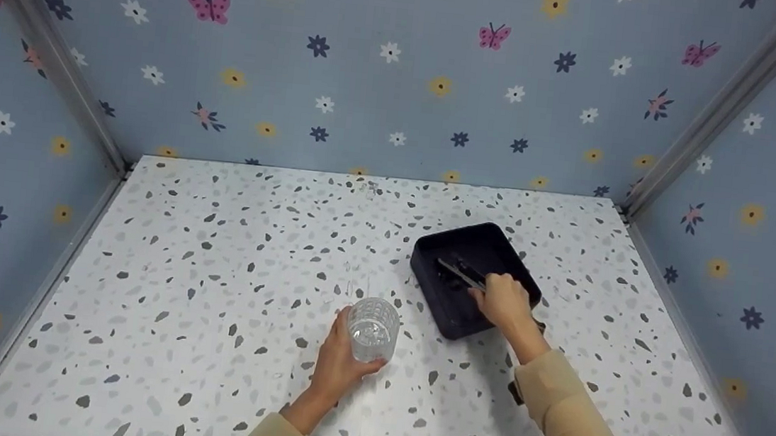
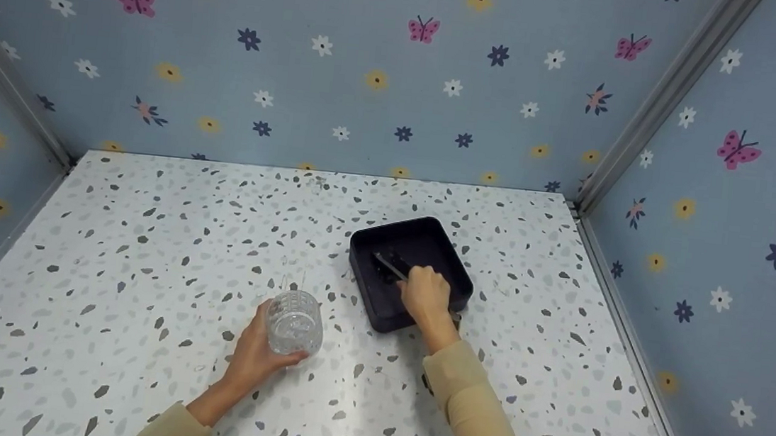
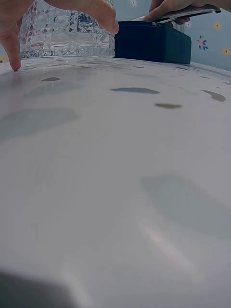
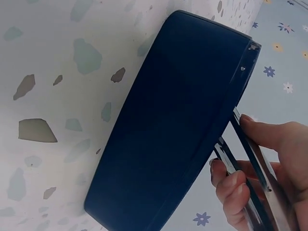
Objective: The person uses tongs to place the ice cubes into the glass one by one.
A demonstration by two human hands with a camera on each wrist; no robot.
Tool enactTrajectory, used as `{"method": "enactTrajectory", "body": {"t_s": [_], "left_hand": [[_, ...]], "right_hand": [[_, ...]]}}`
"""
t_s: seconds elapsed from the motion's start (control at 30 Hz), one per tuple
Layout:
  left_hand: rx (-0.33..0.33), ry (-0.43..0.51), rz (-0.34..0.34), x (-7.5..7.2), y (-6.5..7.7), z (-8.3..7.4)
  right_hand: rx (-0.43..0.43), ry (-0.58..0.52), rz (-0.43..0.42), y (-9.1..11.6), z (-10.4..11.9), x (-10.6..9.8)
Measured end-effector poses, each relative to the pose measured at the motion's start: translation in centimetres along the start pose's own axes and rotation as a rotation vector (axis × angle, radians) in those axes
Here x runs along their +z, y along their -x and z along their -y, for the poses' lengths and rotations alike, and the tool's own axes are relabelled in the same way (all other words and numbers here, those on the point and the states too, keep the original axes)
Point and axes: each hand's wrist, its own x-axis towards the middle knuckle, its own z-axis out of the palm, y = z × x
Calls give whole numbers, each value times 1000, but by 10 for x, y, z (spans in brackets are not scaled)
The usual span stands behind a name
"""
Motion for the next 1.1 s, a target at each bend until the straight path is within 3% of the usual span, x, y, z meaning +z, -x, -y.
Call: {"method": "enactTrajectory", "body": {"t_s": [0.53,0.83,1.1], "left_hand": [[-12,22,15,-1,-1,0],[42,6,-43,1,-1,1],[-38,29,26,-1,-1,-1]], "right_hand": [[17,-9,-13,-5,0,5],[20,-24,-24,-6,-1,6],[20,-49,-29,-5,-1,7]]}}
